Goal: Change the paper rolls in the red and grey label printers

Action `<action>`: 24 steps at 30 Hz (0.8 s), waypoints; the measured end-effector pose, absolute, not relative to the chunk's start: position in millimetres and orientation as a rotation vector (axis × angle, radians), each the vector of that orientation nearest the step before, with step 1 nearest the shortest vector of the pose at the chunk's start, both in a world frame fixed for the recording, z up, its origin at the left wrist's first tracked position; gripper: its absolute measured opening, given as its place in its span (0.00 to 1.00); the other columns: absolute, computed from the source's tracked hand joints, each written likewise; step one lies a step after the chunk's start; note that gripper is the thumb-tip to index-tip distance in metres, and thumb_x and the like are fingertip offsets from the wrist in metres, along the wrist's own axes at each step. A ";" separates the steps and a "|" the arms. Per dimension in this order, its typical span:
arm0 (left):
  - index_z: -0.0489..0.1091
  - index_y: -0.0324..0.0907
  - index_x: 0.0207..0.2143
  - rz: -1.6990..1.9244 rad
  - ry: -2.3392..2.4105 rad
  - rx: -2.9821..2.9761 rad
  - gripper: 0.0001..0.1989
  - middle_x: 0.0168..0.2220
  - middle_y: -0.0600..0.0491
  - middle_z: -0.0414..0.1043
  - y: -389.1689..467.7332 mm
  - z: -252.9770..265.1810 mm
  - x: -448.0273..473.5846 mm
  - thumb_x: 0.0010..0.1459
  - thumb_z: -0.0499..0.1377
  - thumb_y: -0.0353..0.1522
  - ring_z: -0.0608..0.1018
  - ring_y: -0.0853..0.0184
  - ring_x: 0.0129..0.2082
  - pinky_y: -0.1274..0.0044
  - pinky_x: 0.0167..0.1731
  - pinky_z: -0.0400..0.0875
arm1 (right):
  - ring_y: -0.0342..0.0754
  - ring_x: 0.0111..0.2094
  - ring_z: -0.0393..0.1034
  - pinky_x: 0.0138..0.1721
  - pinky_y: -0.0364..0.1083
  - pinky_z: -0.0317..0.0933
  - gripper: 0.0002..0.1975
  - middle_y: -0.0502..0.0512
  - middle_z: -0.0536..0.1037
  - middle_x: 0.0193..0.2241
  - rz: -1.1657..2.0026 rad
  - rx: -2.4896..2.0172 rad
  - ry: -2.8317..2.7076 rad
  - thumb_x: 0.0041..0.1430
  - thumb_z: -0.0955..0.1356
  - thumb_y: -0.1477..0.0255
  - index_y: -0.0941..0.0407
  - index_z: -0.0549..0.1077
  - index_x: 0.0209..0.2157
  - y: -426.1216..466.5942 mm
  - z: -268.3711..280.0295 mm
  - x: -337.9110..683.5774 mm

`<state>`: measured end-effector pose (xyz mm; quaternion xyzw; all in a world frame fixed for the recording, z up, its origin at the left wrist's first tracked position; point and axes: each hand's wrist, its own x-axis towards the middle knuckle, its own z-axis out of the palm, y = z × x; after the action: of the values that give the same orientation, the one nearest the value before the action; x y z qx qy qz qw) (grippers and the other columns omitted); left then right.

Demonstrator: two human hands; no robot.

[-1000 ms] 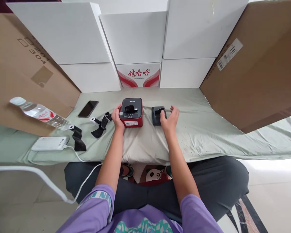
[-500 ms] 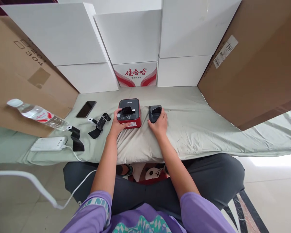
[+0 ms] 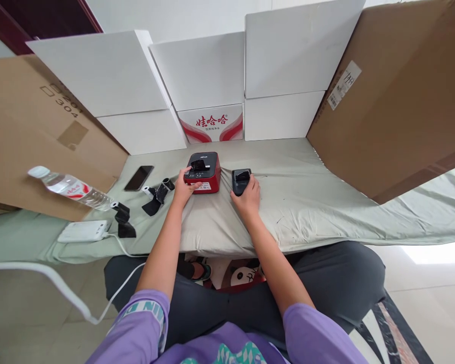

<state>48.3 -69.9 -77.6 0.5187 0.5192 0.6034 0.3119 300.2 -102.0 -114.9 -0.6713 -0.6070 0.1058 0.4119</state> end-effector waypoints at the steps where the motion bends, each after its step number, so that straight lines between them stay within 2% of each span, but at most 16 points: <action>1: 0.76 0.44 0.49 1.595 1.378 1.377 0.40 0.42 0.49 0.78 -70.3 -78.9 49.5 0.28 0.81 0.35 0.78 0.52 0.49 0.66 0.57 0.68 | 0.66 0.66 0.58 0.66 0.60 0.57 0.50 0.75 0.63 0.65 0.272 -1.685 -1.526 0.50 0.73 0.62 0.62 0.51 0.69 -101.8 -114.7 300.1; 4: 0.75 0.45 0.52 1.583 1.385 1.423 0.42 0.52 0.45 0.77 -70.6 -87.4 51.4 0.31 0.81 0.39 0.77 0.51 0.55 0.65 0.60 0.66 | 0.67 0.66 0.58 0.67 0.61 0.56 0.50 0.74 0.63 0.65 0.278 -1.694 -1.507 0.50 0.73 0.62 0.63 0.52 0.69 -103.7 -111.3 301.5; 6: 0.73 0.46 0.54 1.637 1.343 1.355 0.40 0.58 0.43 0.74 -67.8 -95.2 51.2 0.38 0.79 0.44 0.74 0.51 0.61 0.66 0.62 0.65 | 0.68 0.67 0.56 0.67 0.65 0.55 0.48 0.75 0.62 0.66 0.213 -1.692 -1.474 0.51 0.73 0.62 0.62 0.53 0.69 -108.6 -107.0 301.7; 8: 0.72 0.47 0.55 1.701 1.305 1.187 0.35 0.62 0.43 0.72 -62.2 -103.0 50.9 0.48 0.73 0.50 0.71 0.54 0.65 0.67 0.63 0.64 | 0.67 0.68 0.55 0.68 0.67 0.53 0.41 0.75 0.62 0.65 0.135 -1.594 -1.472 0.56 0.70 0.63 0.60 0.56 0.67 -116.1 -102.7 296.9; 11: 0.74 0.43 0.48 1.639 1.252 0.982 0.29 0.55 0.43 0.77 -52.0 -111.5 53.0 0.54 0.65 0.54 0.75 0.55 0.61 0.65 0.62 0.67 | 0.63 0.68 0.58 0.67 0.65 0.56 0.33 0.72 0.66 0.64 0.242 -1.325 -1.591 0.62 0.65 0.64 0.57 0.59 0.67 -124.3 -99.9 273.0; 15: 0.74 0.41 0.37 1.575 1.128 0.870 0.23 0.40 0.48 0.81 -43.3 -114.5 60.7 0.51 0.64 0.51 0.81 0.57 0.48 0.67 0.53 0.75 | 0.66 0.68 0.60 0.65 0.64 0.60 0.40 0.71 0.66 0.67 0.623 -1.298 -1.570 0.61 0.67 0.64 0.58 0.52 0.71 -111.5 -100.5 222.2; 17: 0.72 0.42 0.34 1.616 1.089 0.829 0.21 0.38 0.50 0.81 -39.9 -112.8 62.9 0.51 0.63 0.50 0.81 0.58 0.45 0.69 0.49 0.76 | 0.65 0.68 0.61 0.66 0.62 0.60 0.41 0.71 0.65 0.67 0.693 -1.334 -1.506 0.60 0.67 0.66 0.60 0.52 0.71 -96.1 -99.4 203.4; 21: 0.70 0.43 0.32 1.642 1.142 0.785 0.20 0.33 0.52 0.78 -23.2 -104.4 57.8 0.52 0.63 0.51 0.81 0.59 0.40 0.71 0.43 0.77 | 0.61 0.69 0.60 0.69 0.57 0.55 0.38 0.70 0.65 0.68 0.624 -1.300 -1.480 0.61 0.67 0.68 0.63 0.55 0.70 -66.8 -93.6 188.1; 24: 0.71 0.43 0.33 1.705 1.149 0.854 0.20 0.35 0.52 0.79 -1.9 -97.1 52.4 0.54 0.63 0.51 0.81 0.60 0.43 0.72 0.44 0.77 | 0.59 0.68 0.61 0.67 0.57 0.57 0.38 0.68 0.66 0.68 0.608 -1.263 -1.455 0.64 0.67 0.66 0.60 0.53 0.71 -53.5 -92.3 185.3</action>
<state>52.4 -1.9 -97.1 0.3443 0.4630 0.6869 0.4419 185.3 -53.5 -92.3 -0.5296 -0.6099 0.2547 0.5316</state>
